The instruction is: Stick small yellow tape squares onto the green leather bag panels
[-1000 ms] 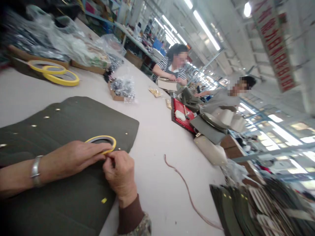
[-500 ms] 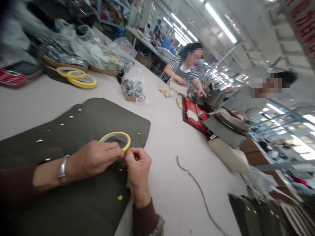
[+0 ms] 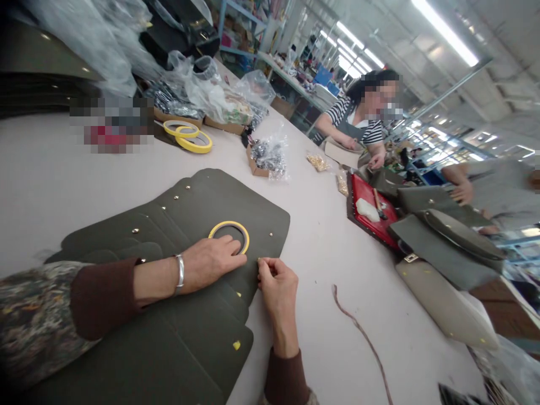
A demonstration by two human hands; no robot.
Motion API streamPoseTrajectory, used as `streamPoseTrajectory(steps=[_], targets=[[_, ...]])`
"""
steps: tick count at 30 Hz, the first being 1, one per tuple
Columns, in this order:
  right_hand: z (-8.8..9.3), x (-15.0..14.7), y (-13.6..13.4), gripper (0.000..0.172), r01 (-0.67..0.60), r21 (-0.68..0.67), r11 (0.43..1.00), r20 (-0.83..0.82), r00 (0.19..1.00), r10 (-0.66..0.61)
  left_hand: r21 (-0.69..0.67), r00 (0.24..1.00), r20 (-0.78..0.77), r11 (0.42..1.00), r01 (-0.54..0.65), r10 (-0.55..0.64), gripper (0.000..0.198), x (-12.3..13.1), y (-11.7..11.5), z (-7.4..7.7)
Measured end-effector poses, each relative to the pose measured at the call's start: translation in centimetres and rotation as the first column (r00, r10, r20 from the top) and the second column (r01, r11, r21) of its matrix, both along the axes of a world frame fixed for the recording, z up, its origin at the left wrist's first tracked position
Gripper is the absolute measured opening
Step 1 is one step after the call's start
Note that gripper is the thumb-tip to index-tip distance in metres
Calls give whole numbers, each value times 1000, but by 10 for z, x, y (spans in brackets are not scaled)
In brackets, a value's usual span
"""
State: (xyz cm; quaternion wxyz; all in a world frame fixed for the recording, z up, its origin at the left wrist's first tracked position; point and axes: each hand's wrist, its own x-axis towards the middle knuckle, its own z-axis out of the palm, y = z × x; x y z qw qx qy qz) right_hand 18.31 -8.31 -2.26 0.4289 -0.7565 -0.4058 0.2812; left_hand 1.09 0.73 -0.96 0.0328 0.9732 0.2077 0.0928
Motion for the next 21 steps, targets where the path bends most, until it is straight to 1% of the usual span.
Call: streamPoseTrajectory(steps=[4, 7, 9, 11, 13, 14, 16, 17, 19, 20, 21], targets=[[-2, 2, 1, 29, -48, -9, 999, 157, 986, 49, -6, 1000, -6, 1000, -3, 3, 12, 1, -1, -3], [-5, 1, 1, 26, -80, 33, 996, 273, 960, 68, -6, 1000, -12, 1000, -1, 1, 12, 1, -1, -2], [-7, 0, 2, 24, -85, 56, 995, 331, 942, 62, -5, 1000, -18, 1000, 3, -3, 13, 0, -2, -2], [-8, -1, 4, 24, -82, 52, 995, 355, 933, 58, -5, 1000, -23, 1000, 7, -7, 14, 0, -2, -1], [-9, -1, 5, 23, -54, 38, 998, 336, 941, 38, -4, 1000, -26, 1000, 8, -8, 15, 0, -1, 0], [-9, 0, 5, 26, -26, 31, 999, 302, 953, 15, -3, 1000, -26, 1000, 9, -9, 15, -1, -1, 1], [-9, 1, 2, 40, 42, 28, 999, 178, 983, -46, 0, 1000, -23, 1000, 11, -11, 15, -1, -1, 1], [-9, 1, 0, 43, 65, 32, 997, 105, 992, -68, 2, 1000, -21, 1000, 13, -13, 15, -1, -1, 2], [-9, 2, -5, 35, 62, 49, 997, 14, 998, -63, 6, 1000, -17, 1000, 19, -19, 14, -2, -1, 1], [-10, 2, -7, 29, 41, 62, 997, 27, 999, -43, 8, 1000, -14, 1000, 25, -25, 14, -2, -1, 1], [-11, 1, -9, 26, 13, 75, 997, 80, 997, -19, 12, 999, -9, 999, 33, -33, 13, -3, -1, 0]])
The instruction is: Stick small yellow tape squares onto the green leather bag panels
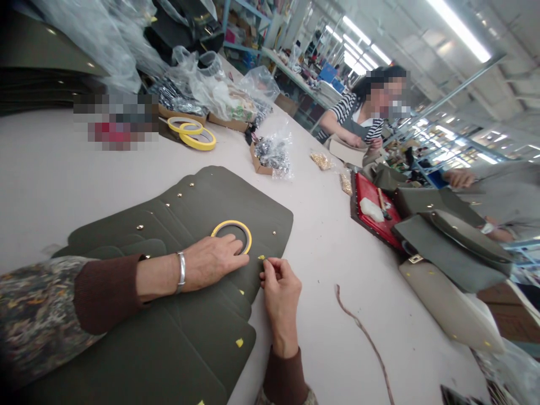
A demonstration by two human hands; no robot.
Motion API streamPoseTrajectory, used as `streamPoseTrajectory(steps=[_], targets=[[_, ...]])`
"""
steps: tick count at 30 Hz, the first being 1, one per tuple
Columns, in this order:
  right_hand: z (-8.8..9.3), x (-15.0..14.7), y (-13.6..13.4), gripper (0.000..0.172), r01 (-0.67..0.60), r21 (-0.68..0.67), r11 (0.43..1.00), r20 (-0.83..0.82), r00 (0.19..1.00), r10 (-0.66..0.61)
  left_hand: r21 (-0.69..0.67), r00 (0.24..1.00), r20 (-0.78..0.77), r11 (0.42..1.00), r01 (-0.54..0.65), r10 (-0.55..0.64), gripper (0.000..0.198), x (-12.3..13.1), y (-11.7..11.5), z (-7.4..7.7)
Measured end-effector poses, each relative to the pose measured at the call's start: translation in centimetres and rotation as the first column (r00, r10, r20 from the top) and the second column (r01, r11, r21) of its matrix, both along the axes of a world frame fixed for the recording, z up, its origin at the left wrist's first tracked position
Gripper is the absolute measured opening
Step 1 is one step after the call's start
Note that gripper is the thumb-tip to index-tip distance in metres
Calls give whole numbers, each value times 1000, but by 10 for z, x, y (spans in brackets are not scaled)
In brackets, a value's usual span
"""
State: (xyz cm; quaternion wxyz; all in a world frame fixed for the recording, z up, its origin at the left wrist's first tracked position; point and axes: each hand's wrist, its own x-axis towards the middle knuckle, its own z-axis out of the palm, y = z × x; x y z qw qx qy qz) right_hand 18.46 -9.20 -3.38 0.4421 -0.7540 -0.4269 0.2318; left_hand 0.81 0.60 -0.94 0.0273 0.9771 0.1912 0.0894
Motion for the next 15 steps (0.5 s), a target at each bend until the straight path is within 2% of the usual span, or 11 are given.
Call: streamPoseTrajectory(steps=[4, 6, 12, 15], targets=[[-4, -4, 2, 23, -62, 28, 998, 322, 946, 50, 26, 999, 35, 999, 29, -30, 11, -1, 1, -4], [-3, -6, 7, 23, -76, 22, 997, 405, 913, 61, 31, 998, 37, 999, 40, -42, 10, -1, 1, -4], [11, -9, 15, 21, -71, -65, 995, 428, 899, 92, 12, 997, 39, 998, 67, -67, 9, -3, 5, 9], [19, -8, 7, 19, -173, -168, 971, 320, 922, 219, 17, 995, 63, 997, 80, -81, 8, -6, 9, 12]])
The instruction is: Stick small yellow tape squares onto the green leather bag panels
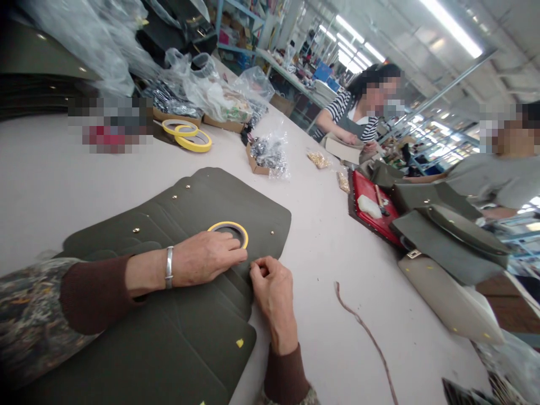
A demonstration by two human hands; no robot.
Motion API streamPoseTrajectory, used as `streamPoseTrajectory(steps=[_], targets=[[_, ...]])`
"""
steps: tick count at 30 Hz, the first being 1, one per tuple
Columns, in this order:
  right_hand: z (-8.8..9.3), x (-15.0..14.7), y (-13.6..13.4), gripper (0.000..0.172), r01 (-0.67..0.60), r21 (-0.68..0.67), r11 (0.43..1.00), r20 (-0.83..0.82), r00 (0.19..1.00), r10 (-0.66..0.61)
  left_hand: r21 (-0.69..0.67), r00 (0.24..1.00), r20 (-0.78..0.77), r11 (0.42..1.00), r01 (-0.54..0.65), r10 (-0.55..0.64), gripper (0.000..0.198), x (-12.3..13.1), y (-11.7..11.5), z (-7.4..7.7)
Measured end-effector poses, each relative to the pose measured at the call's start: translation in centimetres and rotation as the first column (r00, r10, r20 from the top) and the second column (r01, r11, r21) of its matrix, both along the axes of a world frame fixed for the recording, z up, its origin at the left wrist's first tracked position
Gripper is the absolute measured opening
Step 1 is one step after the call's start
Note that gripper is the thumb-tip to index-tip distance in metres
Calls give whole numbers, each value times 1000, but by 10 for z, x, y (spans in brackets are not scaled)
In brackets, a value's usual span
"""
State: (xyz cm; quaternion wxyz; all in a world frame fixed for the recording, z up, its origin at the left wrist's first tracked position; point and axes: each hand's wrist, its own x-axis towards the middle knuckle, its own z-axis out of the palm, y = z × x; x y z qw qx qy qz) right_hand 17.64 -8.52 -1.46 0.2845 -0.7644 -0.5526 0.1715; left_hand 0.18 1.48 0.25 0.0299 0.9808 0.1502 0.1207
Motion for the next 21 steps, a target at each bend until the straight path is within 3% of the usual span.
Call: streamPoseTrajectory(steps=[2, 4, 8, 11, 14, 21], targets=[[3, 2, -6, 19, -71, -89, 993, -110, 992, 61, -11, 1000, 30, 1000, 4, -4, 8, -1, 3, -2], [3, 5, -11, 19, -74, -70, 995, -206, 977, 58, -36, 996, 88, 999, 12, -9, 10, -2, 5, -6], [0, 4, -12, 20, 32, 230, 973, -282, 959, 35, -54, 975, 217, 997, 52, -39, 29, -2, 7, -10], [2, -3, -9, 17, -82, 383, 920, -141, 979, 146, -39, 970, 238, 998, 59, -48, 44, -2, 6, -9], [5, -10, -5, 15, -205, 448, 870, 29, 976, 215, -59, 975, 219, 997, 39, -25, 38, -2, 3, -8], [3, -16, -6, 15, -268, 493, 828, 263, 953, 151, -161, 966, 259, 986, 51, -7, 19, 0, -3, -6]])
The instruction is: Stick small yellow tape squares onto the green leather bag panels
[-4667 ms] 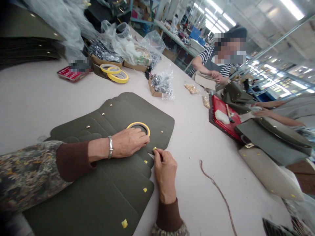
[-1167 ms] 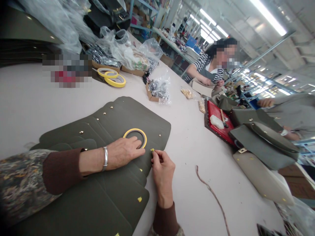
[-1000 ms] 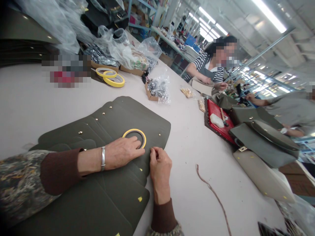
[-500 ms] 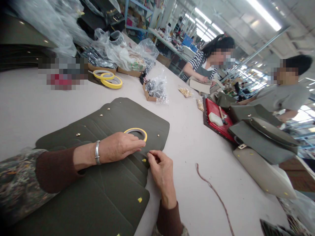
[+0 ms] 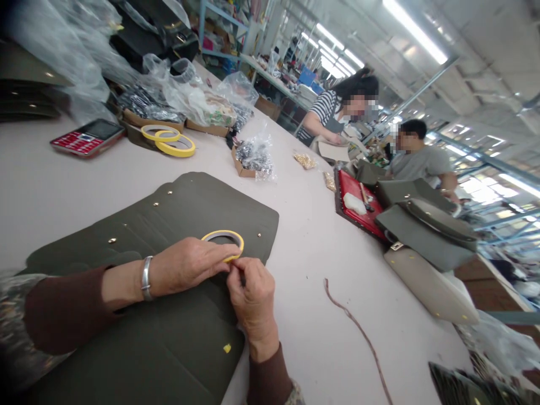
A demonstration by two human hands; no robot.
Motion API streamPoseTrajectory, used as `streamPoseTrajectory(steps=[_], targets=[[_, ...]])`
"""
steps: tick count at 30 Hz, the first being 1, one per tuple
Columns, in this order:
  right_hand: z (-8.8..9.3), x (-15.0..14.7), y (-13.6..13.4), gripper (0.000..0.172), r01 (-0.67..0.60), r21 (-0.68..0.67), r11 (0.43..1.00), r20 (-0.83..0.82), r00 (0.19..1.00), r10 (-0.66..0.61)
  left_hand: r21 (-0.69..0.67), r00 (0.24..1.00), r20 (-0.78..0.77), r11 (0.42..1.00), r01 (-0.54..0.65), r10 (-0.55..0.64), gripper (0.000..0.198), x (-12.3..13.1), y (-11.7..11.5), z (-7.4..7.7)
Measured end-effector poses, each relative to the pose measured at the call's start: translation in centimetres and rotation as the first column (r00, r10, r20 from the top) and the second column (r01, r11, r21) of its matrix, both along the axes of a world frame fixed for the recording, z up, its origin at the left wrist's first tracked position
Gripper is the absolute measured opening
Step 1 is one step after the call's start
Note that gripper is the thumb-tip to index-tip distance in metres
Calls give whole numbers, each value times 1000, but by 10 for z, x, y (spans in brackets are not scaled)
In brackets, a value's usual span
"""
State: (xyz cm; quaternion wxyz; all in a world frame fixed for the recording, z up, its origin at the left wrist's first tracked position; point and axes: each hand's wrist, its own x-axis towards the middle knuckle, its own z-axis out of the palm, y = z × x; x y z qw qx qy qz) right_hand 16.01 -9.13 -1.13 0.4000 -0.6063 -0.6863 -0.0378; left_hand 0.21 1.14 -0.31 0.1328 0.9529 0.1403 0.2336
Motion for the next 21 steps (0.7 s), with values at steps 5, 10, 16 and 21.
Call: streamPoseTrajectory(steps=[5, 10, 16, 21], targets=[[-1, 0, -1, 16, 79, 51, 996, 43, 996, -82, -131, 1000, 9, 991, 4, -3, 11, 3, 1, 2], [4, -7, -3, 14, 126, -84, 988, -200, 970, -141, -117, 999, 36, 993, -19, 23, 14, 6, -1, 3], [2, 14, 1, 19, 57, -375, 925, -766, 543, -344, 25, 995, 101, 1000, -19, 16, 22, 6, -10, 2], [-5, 40, 1, 29, -51, -523, 851, -752, 497, -433, 159, 986, -113, 982, -103, 122, 14, 7, 1, -4]])
